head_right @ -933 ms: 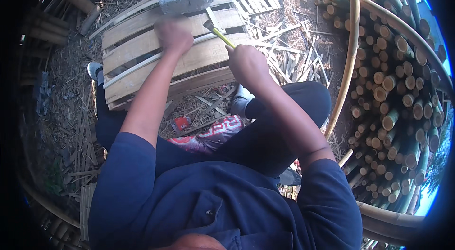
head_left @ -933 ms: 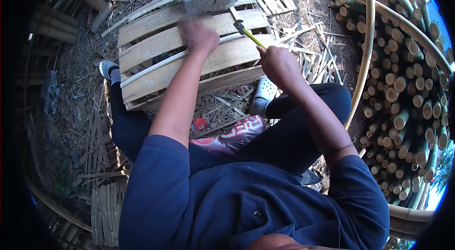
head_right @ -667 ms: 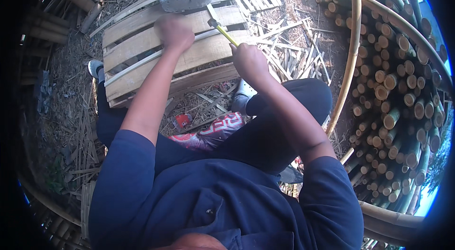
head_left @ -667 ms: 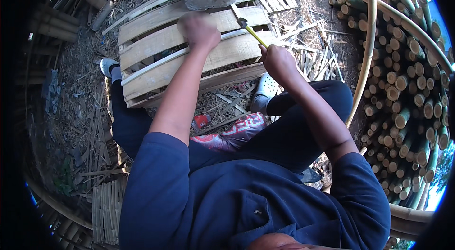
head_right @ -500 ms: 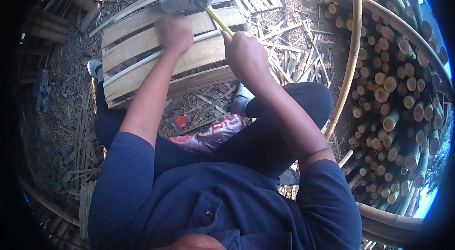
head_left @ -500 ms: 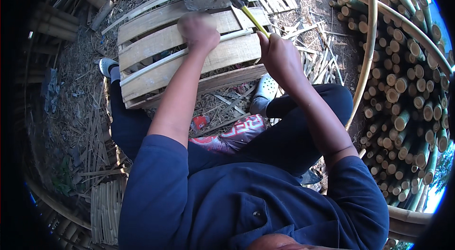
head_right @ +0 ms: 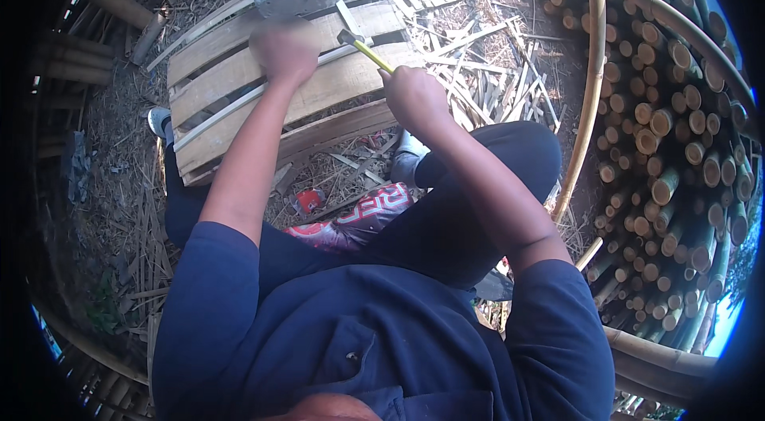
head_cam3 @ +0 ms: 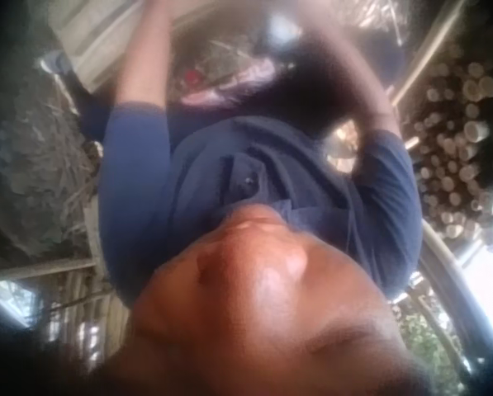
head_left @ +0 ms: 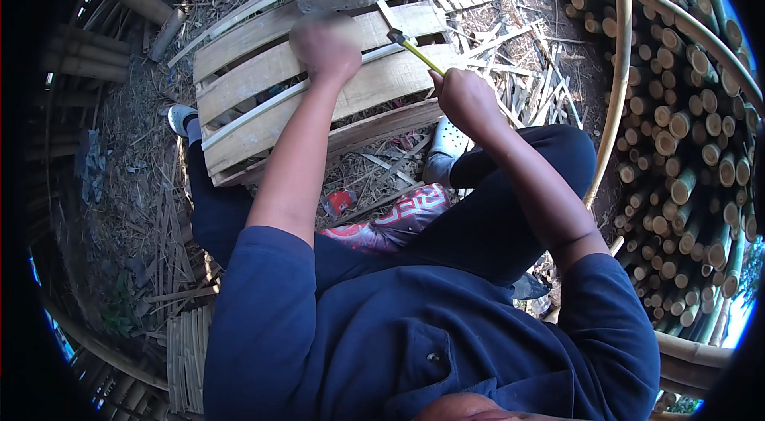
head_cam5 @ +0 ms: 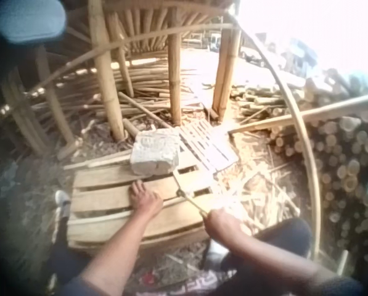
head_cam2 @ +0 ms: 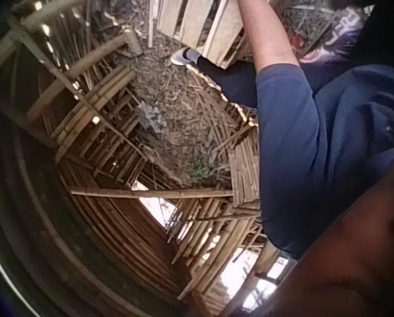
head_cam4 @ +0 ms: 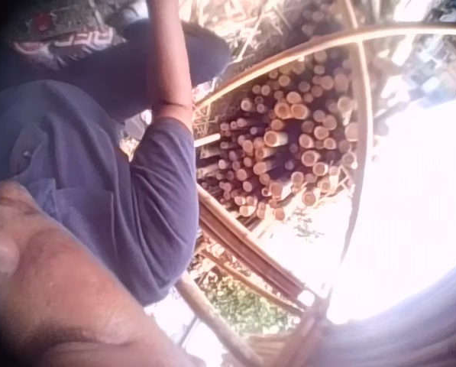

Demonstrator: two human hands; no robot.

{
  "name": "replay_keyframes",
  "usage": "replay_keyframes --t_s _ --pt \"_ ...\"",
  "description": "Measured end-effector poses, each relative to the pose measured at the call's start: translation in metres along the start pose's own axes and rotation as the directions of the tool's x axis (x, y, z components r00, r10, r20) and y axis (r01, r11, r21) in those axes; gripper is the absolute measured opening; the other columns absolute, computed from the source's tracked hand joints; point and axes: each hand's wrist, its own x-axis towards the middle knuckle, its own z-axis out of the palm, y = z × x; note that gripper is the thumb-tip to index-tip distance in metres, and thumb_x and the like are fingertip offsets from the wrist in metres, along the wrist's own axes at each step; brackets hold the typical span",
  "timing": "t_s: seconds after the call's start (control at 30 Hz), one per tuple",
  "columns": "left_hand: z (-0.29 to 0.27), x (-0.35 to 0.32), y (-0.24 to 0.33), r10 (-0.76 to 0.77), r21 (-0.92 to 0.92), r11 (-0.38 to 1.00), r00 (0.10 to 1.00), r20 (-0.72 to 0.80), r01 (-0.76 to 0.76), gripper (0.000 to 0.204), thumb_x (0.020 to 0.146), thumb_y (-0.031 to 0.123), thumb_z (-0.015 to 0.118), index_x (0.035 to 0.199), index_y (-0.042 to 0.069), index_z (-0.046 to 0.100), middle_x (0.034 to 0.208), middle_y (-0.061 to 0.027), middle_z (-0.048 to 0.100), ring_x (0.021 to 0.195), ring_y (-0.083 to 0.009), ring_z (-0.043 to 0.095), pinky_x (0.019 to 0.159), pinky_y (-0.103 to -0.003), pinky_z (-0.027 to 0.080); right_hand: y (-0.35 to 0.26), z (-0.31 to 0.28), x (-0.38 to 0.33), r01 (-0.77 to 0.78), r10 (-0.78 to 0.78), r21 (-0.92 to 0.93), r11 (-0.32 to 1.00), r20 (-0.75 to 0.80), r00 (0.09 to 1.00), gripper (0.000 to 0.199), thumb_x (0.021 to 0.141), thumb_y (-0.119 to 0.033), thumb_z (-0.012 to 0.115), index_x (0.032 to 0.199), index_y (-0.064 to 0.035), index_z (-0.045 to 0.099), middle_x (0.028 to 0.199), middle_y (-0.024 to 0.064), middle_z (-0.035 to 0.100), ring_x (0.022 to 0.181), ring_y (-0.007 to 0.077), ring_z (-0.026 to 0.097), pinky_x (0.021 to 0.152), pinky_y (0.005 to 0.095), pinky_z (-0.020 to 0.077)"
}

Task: The person assembles a wooden box by hammering small wooden strips onto a larger wooden pallet frame, using a hammer to drive in nails and handling the wooden strips one at a time.

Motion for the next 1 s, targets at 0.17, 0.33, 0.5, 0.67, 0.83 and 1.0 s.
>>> replay_keyframes --t_s 0.17,0.33,0.5,0.67,0.83,1.0 --pt "-0.005 0.001 -0.001 -0.023 0.008 1.000 0.998 0.063 0.023 0.057 0.095 0.031 0.048 0.135 -0.011 0.042 0.147 -0.0203 0.037 0.142 -0.0360 0.027 0.122 -0.055 0.014 -0.037 -0.037 -0.008 0.064 -0.034 0.118 0.991 -0.237 0.971 0.058 0.107 -0.040 0.049 0.073 0.0043 0.065 0.068 0.0282 0.065 0.068 0.0499 0.065 0.065 0.0578 0.0518" --pt "-0.001 0.003 -0.001 0.027 0.010 1.000 1.000 -0.012 -0.027 0.056 0.095 0.031 0.049 0.132 -0.010 0.043 0.147 -0.0205 0.038 0.141 -0.0365 0.029 0.121 -0.055 0.017 0.005 -0.004 0.005 0.009 -0.007 0.049 0.999 -0.050 0.999 0.061 0.107 -0.042 0.049 0.074 0.0075 0.065 0.069 0.0308 0.064 0.070 0.0503 0.065 0.067 0.0579 0.0512" --pt "-0.009 0.001 -0.005 0.100 -0.117 0.988 0.995 -0.028 -0.103 0.049 0.094 0.031 0.054 0.130 -0.002 0.049 0.139 -0.0189 0.047 0.134 -0.0368 0.038 0.117 -0.055 0.024 0.006 -0.052 0.015 -0.087 0.095 0.119 0.989 -0.061 0.994 0.066 0.107 -0.047 0.047 0.075 0.0077 0.067 0.073 0.0326 0.064 0.076 0.0510 0.066 0.076 0.0562 0.0516" --pt "-0.049 -0.009 0.002 0.589 -0.524 0.672 0.806 -0.049 -0.523 0.041 0.081 0.032 0.082 0.114 0.011 0.069 0.104 -0.0080 0.068 0.108 -0.0287 0.062 0.100 -0.041 0.045 0.028 -0.083 0.027 -0.227 0.231 0.141 0.964 -0.011 0.973 0.065 0.108 -0.042 0.043 0.089 0.0138 0.070 0.083 0.0349 0.069 0.085 0.0485 0.070 0.084 0.0527 0.0547" --pt "-0.045 -0.004 -0.013 0.591 -0.656 0.579 0.804 -0.071 -0.484 0.023 0.084 0.019 0.082 0.101 0.004 0.077 0.095 -0.0088 0.070 0.088 -0.0248 0.067 0.079 -0.034 0.053 0.033 -0.082 0.036 -0.237 0.238 0.179 0.955 0.017 0.971 0.065 0.108 -0.043 0.043 0.089 0.0133 0.070 0.080 0.0334 0.069 0.081 0.0468 0.071 0.082 0.0515 0.0552" --pt "-0.060 0.010 -0.010 0.514 -0.647 0.706 0.836 0.191 -0.287 0.021 0.092 0.017 0.076 0.107 0.001 0.076 0.097 -0.0085 0.072 0.081 -0.0152 0.064 0.074 -0.028 0.050 0.040 -0.077 0.036 -0.254 0.268 0.253 0.934 -0.020 0.963 0.069 0.107 -0.048 0.047 0.080 0.0129 0.067 0.077 0.0351 0.065 0.076 0.0497 0.066 0.078 0.0545 0.0512"
